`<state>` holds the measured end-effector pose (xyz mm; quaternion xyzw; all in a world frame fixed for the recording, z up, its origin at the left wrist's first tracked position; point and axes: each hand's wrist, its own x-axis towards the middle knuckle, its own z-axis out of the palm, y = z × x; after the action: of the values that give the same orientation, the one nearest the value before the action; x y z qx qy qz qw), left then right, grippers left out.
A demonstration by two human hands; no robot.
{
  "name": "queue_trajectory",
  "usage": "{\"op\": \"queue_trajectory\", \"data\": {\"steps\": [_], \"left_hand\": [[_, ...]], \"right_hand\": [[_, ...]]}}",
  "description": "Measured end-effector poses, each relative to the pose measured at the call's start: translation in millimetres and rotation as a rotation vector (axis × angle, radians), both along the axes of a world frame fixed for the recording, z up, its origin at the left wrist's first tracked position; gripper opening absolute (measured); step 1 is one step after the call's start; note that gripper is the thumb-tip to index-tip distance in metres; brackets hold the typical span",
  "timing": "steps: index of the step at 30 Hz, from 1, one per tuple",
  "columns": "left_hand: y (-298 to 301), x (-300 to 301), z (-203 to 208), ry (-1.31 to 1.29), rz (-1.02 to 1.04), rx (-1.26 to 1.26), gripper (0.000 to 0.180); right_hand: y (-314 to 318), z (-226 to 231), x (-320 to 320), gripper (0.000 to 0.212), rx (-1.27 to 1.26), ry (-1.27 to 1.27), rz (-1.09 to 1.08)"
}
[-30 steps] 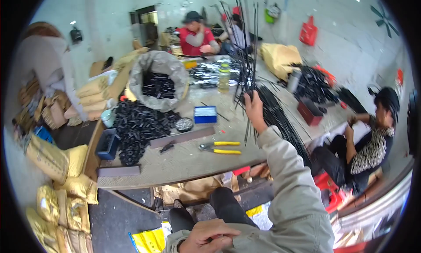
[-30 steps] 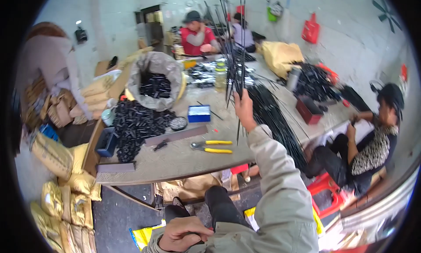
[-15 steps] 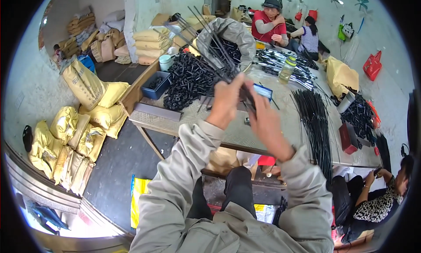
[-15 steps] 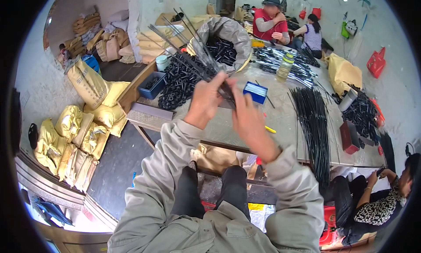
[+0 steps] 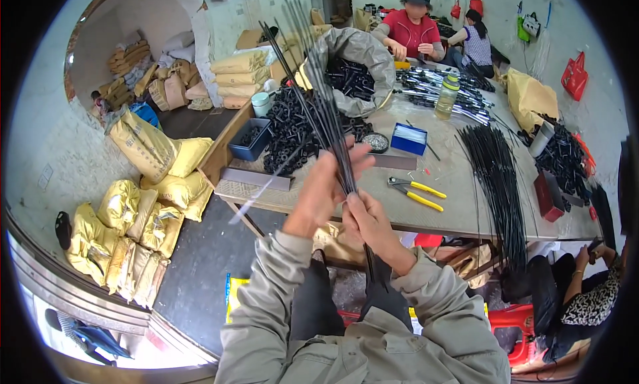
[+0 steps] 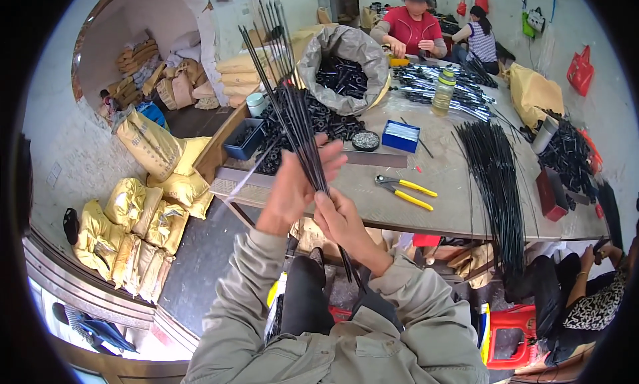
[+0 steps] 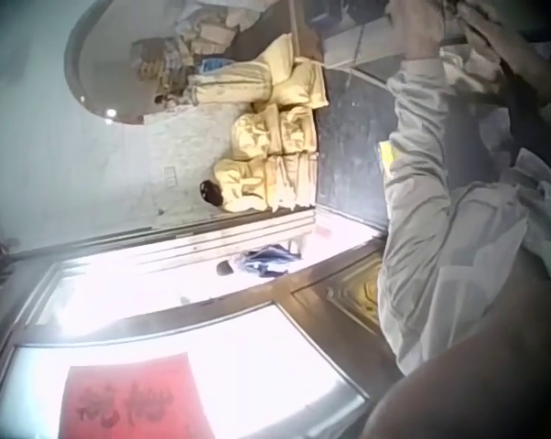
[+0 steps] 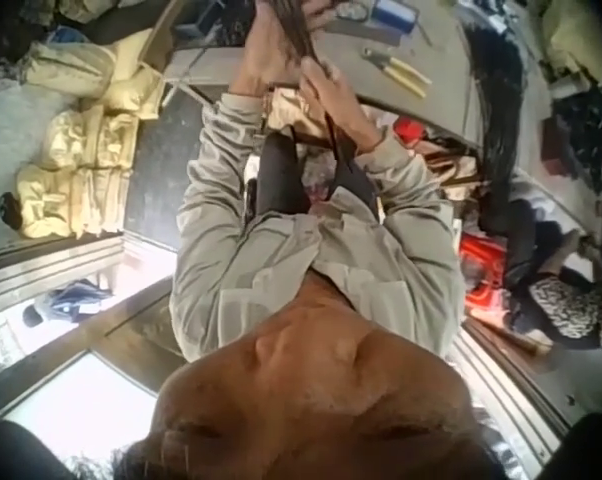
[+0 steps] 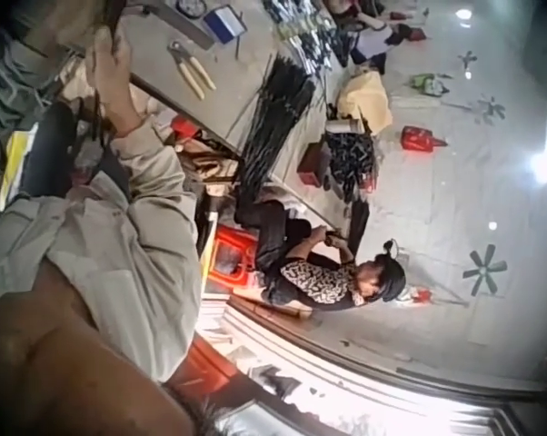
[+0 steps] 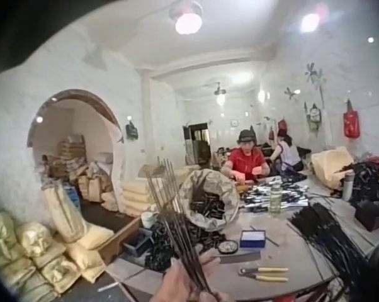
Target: The worker is assembling wire harnesses by crimping connectors onto bundles of black wires and organizing them on a workbench.
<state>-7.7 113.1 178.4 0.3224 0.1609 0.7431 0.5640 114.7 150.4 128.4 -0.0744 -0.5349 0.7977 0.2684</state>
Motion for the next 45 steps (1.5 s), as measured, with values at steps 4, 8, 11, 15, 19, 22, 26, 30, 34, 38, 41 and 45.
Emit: {"op": "queue_trajectory", "data": {"steps": [4, 8, 11, 15, 19, 22, 26, 30, 34, 38, 41, 45], "left_hand": [[-6, 10, -11, 0.329, 0.312, -0.119, 0.042], [6, -9, 9, 0.292, 0.374, -0.324, 0.035], [22, -14, 13, 0.066, 0.295, -0.165, 0.021], [19, 9, 7, -0.026, 0.317, -0.130, 0.018], [21, 11, 0, 0.050, 0.368, -0.133, 0.018], [15, 15, 0, 0.124, 0.371, -0.140, 0.018], [11, 21, 3, 0.184, 0.366, -0.128, 0.018], [7, 22, 4, 0.209, 0.303, -0.117, 0.021], [5, 19, 0, 0.203, 0.242, -0.174, 0.021], [3, 22, 3, 0.142, 0.224, -0.168, 0.017], [7, 26, 1, 0.096, 0.274, -0.139, 0.013], [10, 29, -2, 0.041, 0.397, -0.122, 0.008]], "right_hand": [[-4, 7, 1, 0.016, 0.276, -0.055, -0.164], [-27, -5, 14, 0.017, 0.297, -0.138, -0.098], [-36, -17, 19, 0.018, 0.105, -0.078, -0.048], [-10, -6, 15, 0.021, 0.023, -0.014, -0.052], [2, 9, 13, 0.021, 0.046, 0.025, -0.031], [4, 8, 6, 0.019, 0.219, 0.014, -0.269], [10, 17, 9, 0.017, 0.334, -0.032, -0.300], [11, 15, 12, 0.016, 0.369, -0.009, -0.325], [16, 8, 13, 0.015, 0.399, 0.011, -0.422], [14, 13, 14, 0.013, 0.400, -0.017, -0.473], [13, 8, 13, 0.012, 0.523, -0.055, -0.526], [6, 13, 17, 0.011, 0.601, -0.123, -0.567]]}}
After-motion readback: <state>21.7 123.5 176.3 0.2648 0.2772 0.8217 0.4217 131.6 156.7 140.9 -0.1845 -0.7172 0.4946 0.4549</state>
